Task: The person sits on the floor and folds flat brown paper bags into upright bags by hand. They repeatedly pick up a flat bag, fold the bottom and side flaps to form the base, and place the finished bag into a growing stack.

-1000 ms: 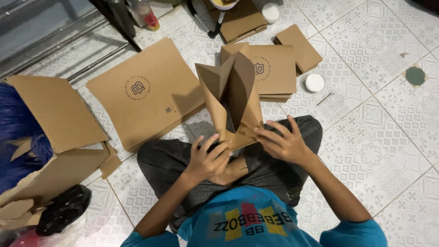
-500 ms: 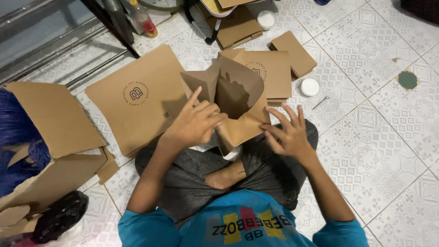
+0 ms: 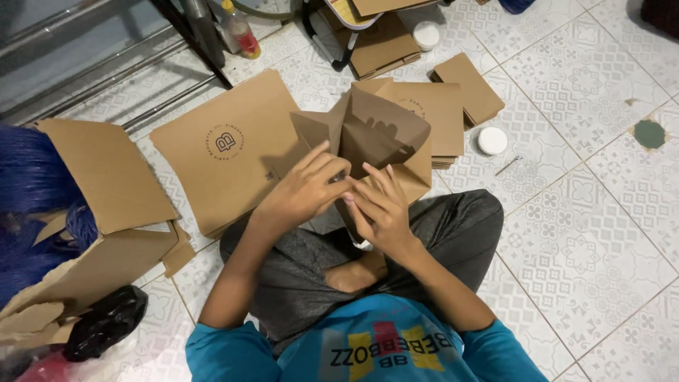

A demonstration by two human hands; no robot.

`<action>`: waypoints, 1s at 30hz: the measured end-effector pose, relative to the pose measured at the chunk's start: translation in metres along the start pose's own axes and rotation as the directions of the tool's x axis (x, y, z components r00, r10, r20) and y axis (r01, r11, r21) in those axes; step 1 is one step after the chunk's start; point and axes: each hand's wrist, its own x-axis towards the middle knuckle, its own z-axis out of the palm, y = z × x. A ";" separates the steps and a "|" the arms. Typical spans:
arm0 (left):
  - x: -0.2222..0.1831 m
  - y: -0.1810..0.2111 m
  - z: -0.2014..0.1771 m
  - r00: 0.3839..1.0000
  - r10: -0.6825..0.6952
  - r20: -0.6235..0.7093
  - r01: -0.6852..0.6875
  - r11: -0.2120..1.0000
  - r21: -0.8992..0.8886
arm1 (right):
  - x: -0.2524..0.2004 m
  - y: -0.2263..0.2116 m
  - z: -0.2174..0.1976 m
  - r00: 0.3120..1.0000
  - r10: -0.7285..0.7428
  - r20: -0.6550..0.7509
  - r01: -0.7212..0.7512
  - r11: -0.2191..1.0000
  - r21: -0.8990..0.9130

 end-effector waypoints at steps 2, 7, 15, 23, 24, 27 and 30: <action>-0.003 -0.004 0.002 1.000 0.011 -0.021 -0.010 1.000 0.020 | 0.000 0.000 -0.001 1.000 -0.004 -0.005 0.004 1.000 -0.003; -0.001 -0.006 -0.010 0.996 0.014 -0.086 -0.009 0.998 0.057 | -0.018 0.000 -0.011 1.000 -0.018 -0.007 0.019 1.000 0.015; -0.001 0.002 -0.005 0.994 -0.014 -0.113 0.011 1.000 -0.028 | -0.054 0.007 -0.019 1.000 0.006 0.006 -0.006 0.998 -0.066; -0.008 0.005 -0.018 0.990 -0.035 -0.133 0.021 0.994 -0.103 | -0.024 -0.007 -0.005 0.998 0.044 -0.050 -0.040 0.996 0.075; -0.006 0.010 -0.019 0.991 -0.033 -0.133 0.017 0.993 -0.119 | -0.016 -0.009 -0.003 0.996 0.043 -0.074 -0.036 0.995 0.091; -0.002 0.020 -0.015 0.986 -0.022 -0.165 -0.004 0.987 -0.159 | -0.002 -0.009 0.007 0.996 0.007 -0.094 -0.003 0.999 0.039; -0.001 0.016 -0.025 0.968 0.015 -0.252 -0.031 0.998 -0.060 | 0.006 -0.011 0.009 0.992 -0.021 -0.122 0.025 0.999 0.030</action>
